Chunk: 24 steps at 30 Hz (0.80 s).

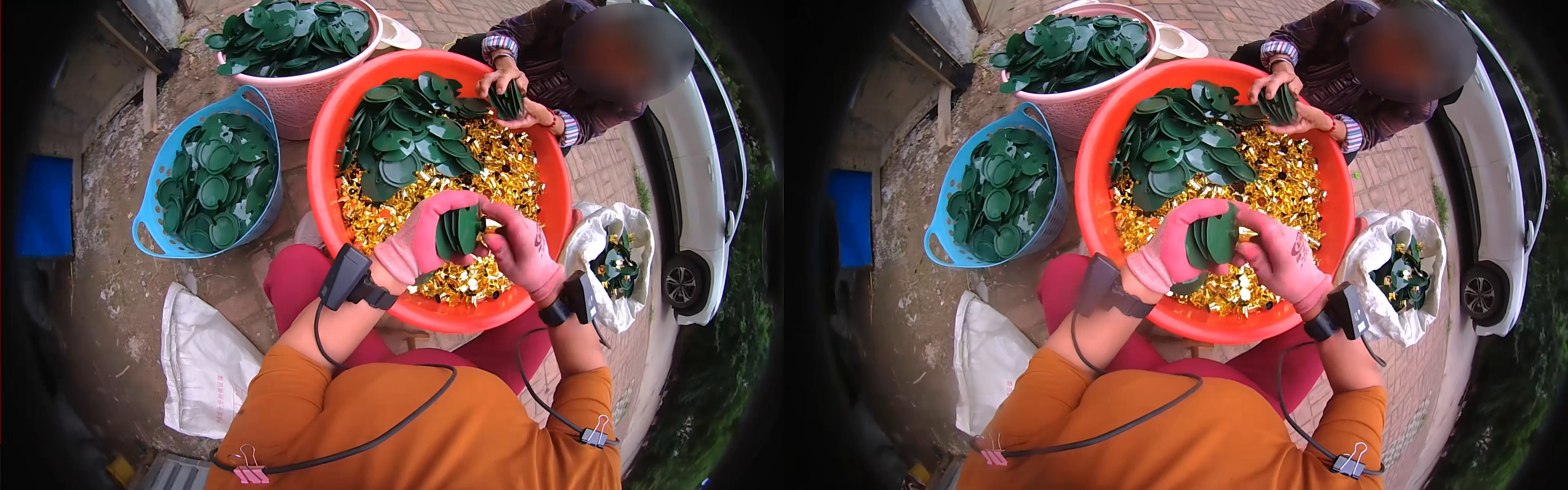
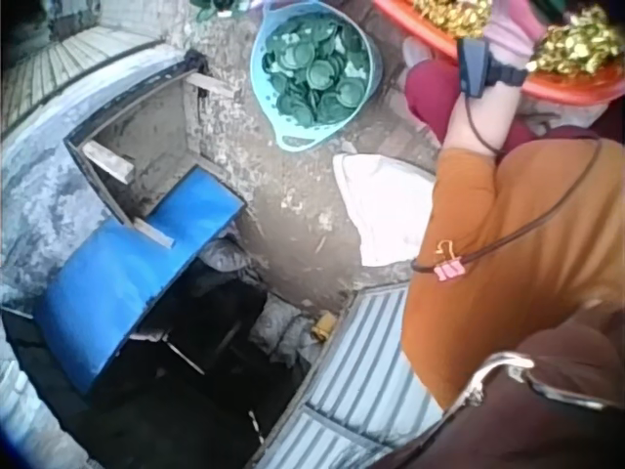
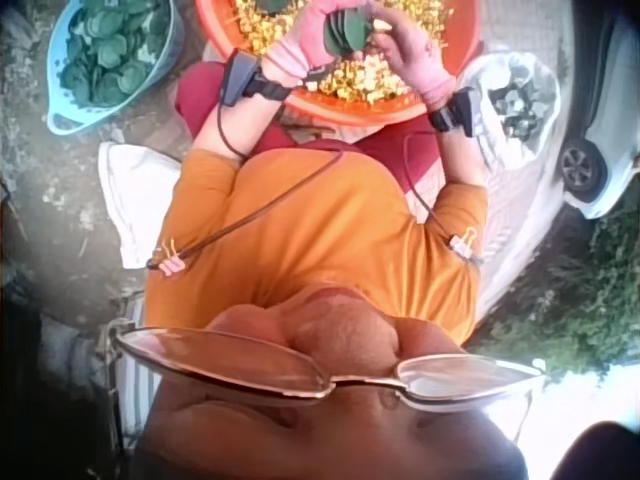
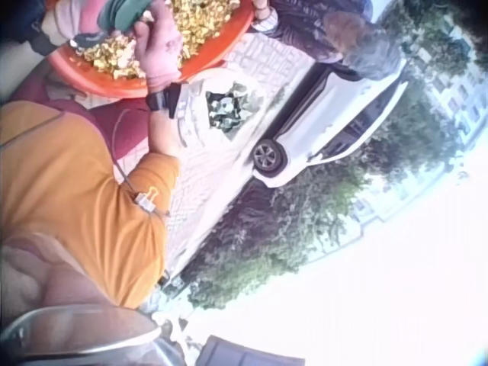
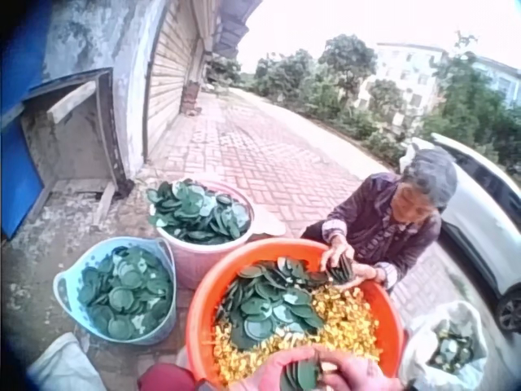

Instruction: Assembling small gold-colored components into green plastic discs and stacking them.

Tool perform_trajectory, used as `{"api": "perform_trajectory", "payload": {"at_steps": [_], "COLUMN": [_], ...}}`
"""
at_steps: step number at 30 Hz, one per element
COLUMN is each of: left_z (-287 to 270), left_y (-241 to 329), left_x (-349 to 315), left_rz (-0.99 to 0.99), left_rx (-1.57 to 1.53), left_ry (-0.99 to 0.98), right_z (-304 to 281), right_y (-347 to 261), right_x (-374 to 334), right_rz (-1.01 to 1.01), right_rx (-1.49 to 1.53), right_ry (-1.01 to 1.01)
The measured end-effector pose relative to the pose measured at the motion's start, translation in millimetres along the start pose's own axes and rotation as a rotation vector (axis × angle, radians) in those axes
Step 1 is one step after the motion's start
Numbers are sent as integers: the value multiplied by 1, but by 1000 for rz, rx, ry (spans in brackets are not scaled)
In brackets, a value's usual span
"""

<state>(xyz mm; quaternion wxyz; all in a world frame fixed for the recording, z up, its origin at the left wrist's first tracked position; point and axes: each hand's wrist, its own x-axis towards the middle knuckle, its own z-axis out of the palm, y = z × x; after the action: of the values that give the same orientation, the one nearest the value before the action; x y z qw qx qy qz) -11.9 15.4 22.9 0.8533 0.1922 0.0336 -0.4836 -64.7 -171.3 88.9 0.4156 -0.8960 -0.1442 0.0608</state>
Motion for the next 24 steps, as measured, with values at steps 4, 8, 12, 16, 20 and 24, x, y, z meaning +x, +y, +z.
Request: {"api": "perform_trajectory", "payload": {"at_steps": [4,8,12,16,20,24], "left_z": [-4,-7,-16,-14,-11,-1], "left_y": [1,0,-4,-6,-3,-12], "left_x": [1,3,7,2,1,3], "left_rz": [-16,12,-3,12,-78,348], "left_rx": [3,12,27,11,-17,535], "left_ry": [-36,10,18,2,-7,136], "right_z": [-16,-7,7,-7,-13,10], "right_y": [4,10,2,-3,-11,1], "right_x": [10,6,2,11,19,13], "right_rz": [-280,-167,94,-317,-304,98], "right_rx": [-415,-255,310,-338,-547,-99], "right_ry": [-99,-101,-43,-73,-209,-86]}}
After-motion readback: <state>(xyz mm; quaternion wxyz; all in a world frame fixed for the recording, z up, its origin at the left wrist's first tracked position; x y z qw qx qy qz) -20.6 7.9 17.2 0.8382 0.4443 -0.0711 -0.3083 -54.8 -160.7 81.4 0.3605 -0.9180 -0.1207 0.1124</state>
